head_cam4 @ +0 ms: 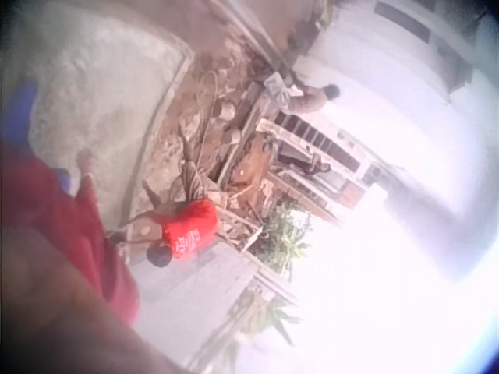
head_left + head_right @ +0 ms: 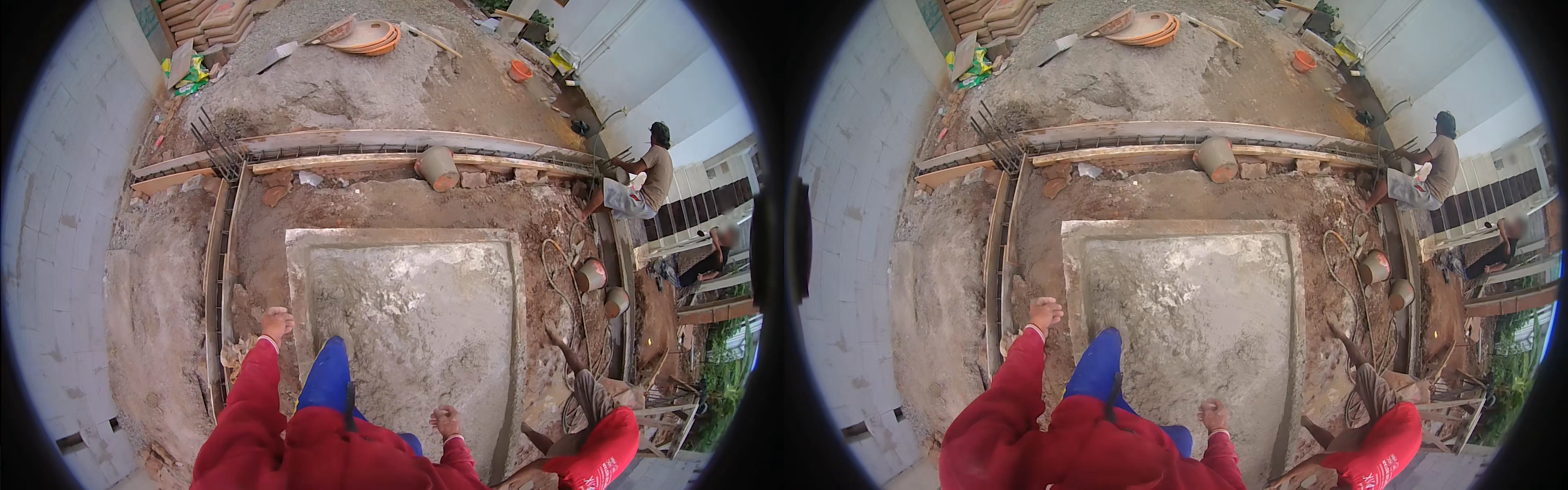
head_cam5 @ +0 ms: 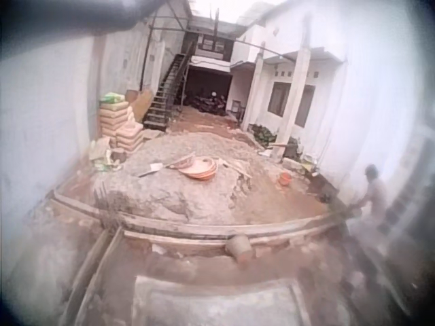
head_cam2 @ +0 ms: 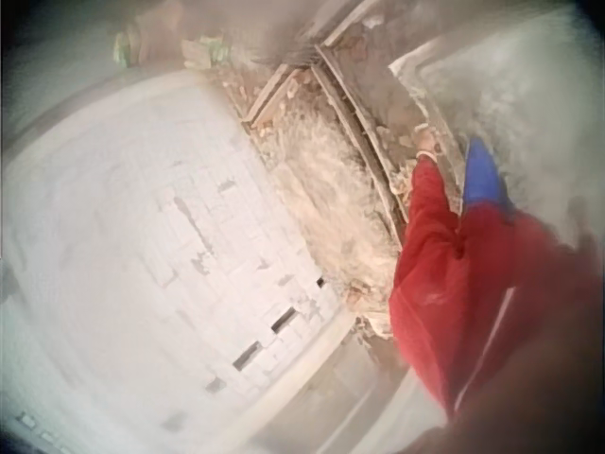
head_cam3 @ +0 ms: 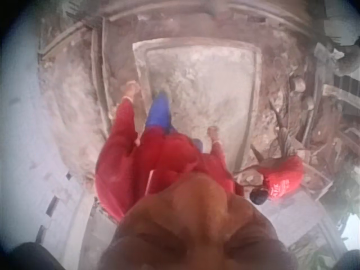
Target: The person uses a long straightedge to level and smooth a freshly poured concrete slab. Another worker pours additional concrete from a bucket while the person repeatedly drags the straightedge across the surface to achieve a flat finish.
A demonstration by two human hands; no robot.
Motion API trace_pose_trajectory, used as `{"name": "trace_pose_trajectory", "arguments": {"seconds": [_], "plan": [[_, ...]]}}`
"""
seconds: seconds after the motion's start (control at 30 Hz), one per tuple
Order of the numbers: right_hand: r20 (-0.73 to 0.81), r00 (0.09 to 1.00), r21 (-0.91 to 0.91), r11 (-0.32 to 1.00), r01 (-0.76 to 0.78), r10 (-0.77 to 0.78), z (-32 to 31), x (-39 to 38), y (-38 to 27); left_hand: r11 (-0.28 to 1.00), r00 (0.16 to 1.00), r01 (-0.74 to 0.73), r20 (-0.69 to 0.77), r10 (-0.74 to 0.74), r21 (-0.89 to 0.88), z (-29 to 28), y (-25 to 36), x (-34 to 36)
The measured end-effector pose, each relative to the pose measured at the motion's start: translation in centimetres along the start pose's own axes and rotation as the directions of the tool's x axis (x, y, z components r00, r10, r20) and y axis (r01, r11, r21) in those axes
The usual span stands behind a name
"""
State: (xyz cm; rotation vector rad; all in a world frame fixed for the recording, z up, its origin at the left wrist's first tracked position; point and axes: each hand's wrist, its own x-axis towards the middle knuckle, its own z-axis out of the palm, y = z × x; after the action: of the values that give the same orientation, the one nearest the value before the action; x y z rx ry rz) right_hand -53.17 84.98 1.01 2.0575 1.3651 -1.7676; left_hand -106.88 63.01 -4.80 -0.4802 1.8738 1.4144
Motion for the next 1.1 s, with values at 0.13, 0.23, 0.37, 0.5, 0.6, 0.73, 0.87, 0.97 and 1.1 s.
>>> {"name": "trace_pose_trajectory", "arguments": {"seconds": [0.13,0.23,0.37,0.5,0.6,0.73,0.87,0.97,1.1], "plan": [[-0.061,0.966,0.104,0.961,0.256,-0.25,4.9,1.1,-18.0,0.996,0.994,-0.09,-0.063,0.088,-0.024,-5.8,10.2,1.9],[-0.029,0.946,0.036,0.946,0.323,-0.322,6.5,2.4,-26.0,0.978,0.983,-0.139,-0.142,0.117,-0.155,-9.3,14.2,4.2],[-0.098,0.926,0.018,0.93,0.368,-0.365,7.2,4.9,-28.0,0.979,0.978,-0.05,-0.207,0.009,-0.196,-11.0,14.4,5.5],[-0.234,0.954,-0.018,0.982,0.187,-0.186,7.7,5.8,-27.3,0.974,0.974,0.113,-0.173,-0.148,-0.195,-12.8,9.0,6.9],[-0.184,0.979,-0.02,0.996,0.087,-0.089,8.8,7.1,-25.9,0.936,0.931,0.268,-0.19,-0.313,-0.229,-13.8,5.1,7.7],[0.165,0.971,-0.772,0.59,0.238,-0.175,8.8,11.8,-20.7,0.86,0.864,0.368,-0.212,-0.457,-0.354,-12.4,3.1,8.5],[0.333,0.942,-0.875,0.385,0.292,0.042,9.1,18.3,-23.9,0.84,0.843,0.239,-0.325,-0.428,-0.487,-8.8,6.3,14.2],[0.51,0.855,-0.859,0.009,0.512,0.097,9.5,27.0,-30.7,0.873,0.894,0.192,-0.288,-0.344,-0.447,-3.4,11.9,20.8],[0.528,0.822,-0.775,-0.275,0.569,0.213,9.8,41.3,-46.9,0.949,0.966,0.101,-0.197,-0.164,-0.297,11.5,26.0,31.4]]}}
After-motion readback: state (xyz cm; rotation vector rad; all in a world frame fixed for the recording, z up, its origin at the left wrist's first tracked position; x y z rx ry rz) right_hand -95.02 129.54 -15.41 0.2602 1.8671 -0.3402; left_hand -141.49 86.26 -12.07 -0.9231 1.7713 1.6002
